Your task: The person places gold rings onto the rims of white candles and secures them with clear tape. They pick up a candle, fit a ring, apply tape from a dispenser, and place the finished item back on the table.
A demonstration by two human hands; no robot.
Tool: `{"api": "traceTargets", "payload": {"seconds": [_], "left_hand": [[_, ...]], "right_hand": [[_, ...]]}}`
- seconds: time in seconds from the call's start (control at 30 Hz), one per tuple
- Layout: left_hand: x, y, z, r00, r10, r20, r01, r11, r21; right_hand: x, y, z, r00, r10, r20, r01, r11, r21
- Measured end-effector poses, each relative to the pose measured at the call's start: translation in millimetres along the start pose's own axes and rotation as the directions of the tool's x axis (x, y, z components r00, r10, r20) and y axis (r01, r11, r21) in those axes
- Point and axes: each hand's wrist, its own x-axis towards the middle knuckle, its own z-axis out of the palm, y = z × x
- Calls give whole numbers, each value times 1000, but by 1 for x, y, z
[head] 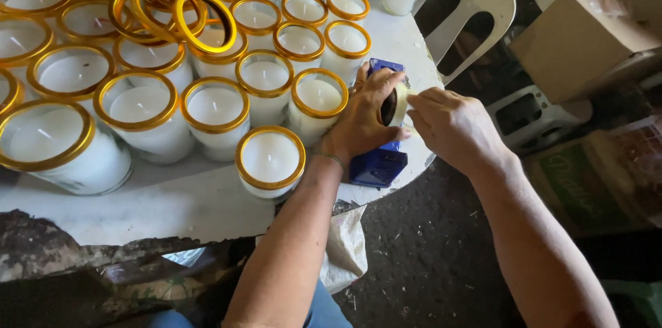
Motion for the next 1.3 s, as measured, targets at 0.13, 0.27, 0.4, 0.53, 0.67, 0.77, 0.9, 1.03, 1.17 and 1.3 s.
{"api": "traceTargets", "payload": {"seconds": [0.13,0.27,0.4,0.53,0.67,0.77,0.9,1.03,1.17,1.3], "left_hand": [[1,0,2,1000,-21,-2,21,1000,11],[-1,-1,2,1000,-19,6,19,1000,-14],[-1,10,-4,1000,-29,9,29,999,-18],[0,3,2,999,-41,9,42,999,-35],[2,-2,1,999,-46,-3,46,998,-46],[1,3,-2,999,-54,5,54,997,-47],[0,5,-2,998,-55,-4,55,998,-34],[-1,3,0,999,-55,1,55,998,-18],[-1,4,0,999,-42,-8,42,999,-15],[-2,4,1,999,-39,-23,38,999,-20]], "right_hand": [[2,-4,-7,999,28,32,-26,997,-77],[0,0,1,999,-2,36,6,992,-128],[-4,13,15,998,26,54,-15,981,-192],[5,15,15,992,76,101,-57,983,-176],[13,1,4,979,51,197,10,955,-297],[10,5,9,956,83,282,22,937,-349],[8,15,18,949,136,286,-39,947,-319],[10,17,18,950,106,294,-15,955,-295],[9,10,20,959,98,264,-1,939,-343],[12,2,14,971,118,206,-82,981,-178]]}}
